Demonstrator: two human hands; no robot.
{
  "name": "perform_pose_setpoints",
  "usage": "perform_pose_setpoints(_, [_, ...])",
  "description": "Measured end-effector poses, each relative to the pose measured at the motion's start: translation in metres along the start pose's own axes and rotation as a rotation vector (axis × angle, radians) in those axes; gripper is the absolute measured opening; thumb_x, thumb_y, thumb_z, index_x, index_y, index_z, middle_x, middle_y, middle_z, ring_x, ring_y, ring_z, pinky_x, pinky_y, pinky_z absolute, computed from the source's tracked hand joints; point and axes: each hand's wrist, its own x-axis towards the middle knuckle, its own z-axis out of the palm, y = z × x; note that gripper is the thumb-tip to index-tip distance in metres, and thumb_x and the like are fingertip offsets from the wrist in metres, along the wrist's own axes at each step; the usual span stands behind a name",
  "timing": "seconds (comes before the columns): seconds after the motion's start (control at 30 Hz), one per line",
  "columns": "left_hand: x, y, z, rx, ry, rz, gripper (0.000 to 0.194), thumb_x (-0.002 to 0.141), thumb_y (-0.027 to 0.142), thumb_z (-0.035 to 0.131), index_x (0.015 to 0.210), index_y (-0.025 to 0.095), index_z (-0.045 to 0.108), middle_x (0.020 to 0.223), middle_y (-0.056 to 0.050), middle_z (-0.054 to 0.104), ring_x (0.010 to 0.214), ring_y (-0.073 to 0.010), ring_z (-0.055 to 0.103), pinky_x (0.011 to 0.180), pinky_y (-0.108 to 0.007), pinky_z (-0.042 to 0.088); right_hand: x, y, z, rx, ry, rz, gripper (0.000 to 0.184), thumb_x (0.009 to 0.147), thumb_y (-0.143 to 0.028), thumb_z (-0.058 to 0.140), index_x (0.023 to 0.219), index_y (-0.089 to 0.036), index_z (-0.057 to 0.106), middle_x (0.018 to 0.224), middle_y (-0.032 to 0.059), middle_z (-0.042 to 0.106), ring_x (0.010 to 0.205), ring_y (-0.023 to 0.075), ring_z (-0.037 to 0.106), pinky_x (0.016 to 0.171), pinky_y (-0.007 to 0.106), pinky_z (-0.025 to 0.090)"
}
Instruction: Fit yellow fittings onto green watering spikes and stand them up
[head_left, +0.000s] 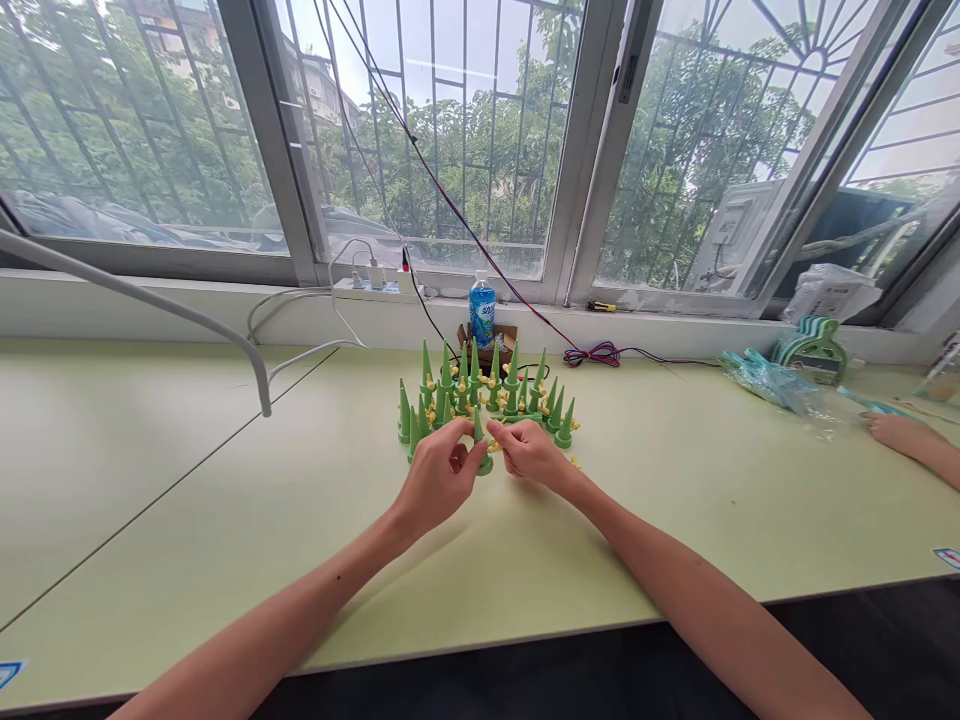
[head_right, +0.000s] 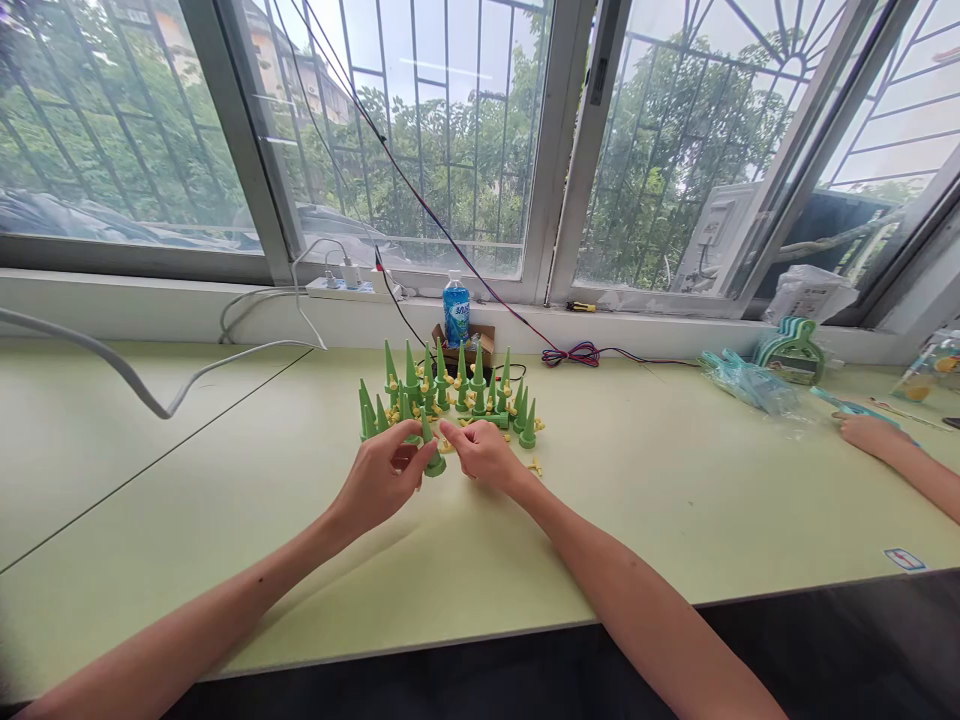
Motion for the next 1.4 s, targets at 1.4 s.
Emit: perform_pose_setpoints(1.4, [0.0001,-0.0026,0.0023,0.061,-0.102,0.003,0.026,0.087,0.029,0.051,0.067,0.021,0.036,0.056,0.003,0.051,0.049,-0.0122,0.056,0.049,-0.024,0.042,0.0001,0.0012,0.0009,-0.433,0.204,-0.122,0.058,0.094,-0.057,0.038,0.052,-0.018,0.027,0.05,-0.0023,0.029,0.052,0.0104,0.022,0.052,0.029,0.018])
